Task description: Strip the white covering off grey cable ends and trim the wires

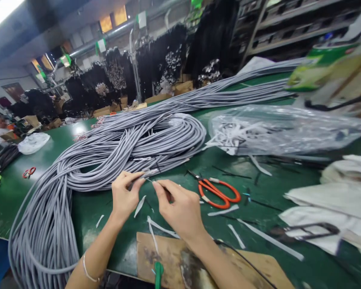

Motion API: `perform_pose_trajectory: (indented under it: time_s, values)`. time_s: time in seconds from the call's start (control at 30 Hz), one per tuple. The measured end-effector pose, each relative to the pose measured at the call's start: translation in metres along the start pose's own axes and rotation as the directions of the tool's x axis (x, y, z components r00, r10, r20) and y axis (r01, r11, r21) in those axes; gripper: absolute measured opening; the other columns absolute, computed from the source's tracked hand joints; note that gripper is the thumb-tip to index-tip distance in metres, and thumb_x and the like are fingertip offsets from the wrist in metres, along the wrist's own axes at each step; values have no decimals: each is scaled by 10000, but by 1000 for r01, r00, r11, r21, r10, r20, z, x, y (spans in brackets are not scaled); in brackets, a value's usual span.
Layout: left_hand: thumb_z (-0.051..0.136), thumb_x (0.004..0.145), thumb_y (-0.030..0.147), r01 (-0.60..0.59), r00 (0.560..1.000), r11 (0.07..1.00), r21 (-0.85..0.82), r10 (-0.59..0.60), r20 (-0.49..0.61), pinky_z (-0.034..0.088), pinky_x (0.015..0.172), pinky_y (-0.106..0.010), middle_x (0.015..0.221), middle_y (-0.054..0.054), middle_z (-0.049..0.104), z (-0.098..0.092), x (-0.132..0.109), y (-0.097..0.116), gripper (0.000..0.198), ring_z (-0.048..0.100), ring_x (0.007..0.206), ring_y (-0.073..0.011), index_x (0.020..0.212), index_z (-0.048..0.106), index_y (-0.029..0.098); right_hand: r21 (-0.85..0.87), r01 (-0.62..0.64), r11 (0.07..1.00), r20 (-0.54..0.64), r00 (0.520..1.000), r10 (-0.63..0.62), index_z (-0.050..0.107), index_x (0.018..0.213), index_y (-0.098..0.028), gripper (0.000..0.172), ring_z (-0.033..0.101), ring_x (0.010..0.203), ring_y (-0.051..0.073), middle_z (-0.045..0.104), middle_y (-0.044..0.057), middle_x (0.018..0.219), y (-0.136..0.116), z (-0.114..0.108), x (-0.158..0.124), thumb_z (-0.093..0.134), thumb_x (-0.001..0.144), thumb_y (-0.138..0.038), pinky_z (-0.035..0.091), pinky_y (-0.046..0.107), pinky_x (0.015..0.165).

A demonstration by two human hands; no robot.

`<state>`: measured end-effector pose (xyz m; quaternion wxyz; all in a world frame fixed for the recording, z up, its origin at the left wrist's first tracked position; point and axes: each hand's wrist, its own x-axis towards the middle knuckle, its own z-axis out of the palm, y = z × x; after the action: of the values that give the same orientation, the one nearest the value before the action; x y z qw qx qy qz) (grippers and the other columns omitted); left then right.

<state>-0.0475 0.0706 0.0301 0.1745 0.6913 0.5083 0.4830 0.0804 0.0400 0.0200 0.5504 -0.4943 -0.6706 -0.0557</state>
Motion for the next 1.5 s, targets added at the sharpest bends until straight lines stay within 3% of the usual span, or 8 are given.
perform_pose_trajectory:
  time_s: [0.3,0.53,0.8,0.93,1.07,1.23,1.4,1.5]
  values:
    - [494,836,271,154,987,938,-310,-131,92,367,430,-199,678,-19,531,8,-13,0,233,463,462,-71,835,675,123,-27,-32,999,-25,999,31,577,624,-171,275,436,352,69,529,-29,452,3,2,1,456,861,-242,318,194,380]
    - [496,835,269,149,986,934,-326,-115,122,357,429,-194,668,-16,509,7,-14,3,242,443,481,-72,835,680,112,92,-161,983,41,987,157,567,601,-175,276,425,332,62,523,-34,432,1,1,2,470,841,-271,314,181,357]
    - [527,808,182,-107,991,993,-53,110,74,371,499,-212,583,-6,504,7,-19,12,194,444,527,-100,844,710,128,273,-280,920,150,957,247,547,589,-172,280,495,389,86,548,-15,465,9,4,1,463,836,-272,380,168,379]
    - [496,814,158,-91,993,994,63,86,76,384,531,-227,633,-29,545,12,-19,8,209,470,562,-115,834,702,126,147,-56,988,32,998,52,563,608,-165,241,430,346,69,532,-21,447,0,2,-2,486,834,-200,343,182,368]
    - [492,804,137,47,986,985,165,-73,152,386,583,-260,617,-39,579,16,-13,-5,217,503,597,-144,724,694,137,231,278,932,18,957,-290,578,648,-181,230,485,387,79,564,-19,471,-12,-6,-3,463,846,-166,380,194,432]
    - [426,851,202,143,976,987,-74,-128,178,381,572,-236,672,-34,610,10,-11,-8,266,519,614,-132,756,667,143,-23,-28,999,-39,999,28,610,681,-157,219,465,368,75,562,-15,483,3,-2,0,495,851,-235,374,193,406]
    - [398,872,316,249,935,934,-256,-163,315,288,443,-202,510,27,445,6,-14,-4,339,361,448,-83,759,656,126,-37,-36,999,-13,999,35,668,745,-137,272,478,395,83,526,-23,475,8,4,1,479,863,-292,380,196,412]
    - [439,857,314,198,953,955,-223,-134,272,311,449,-203,565,0,525,6,-15,-1,306,406,475,-91,787,667,122,-37,2,999,-57,998,-4,673,729,-130,229,436,368,70,460,-46,431,5,3,1,527,832,-273,366,189,403]
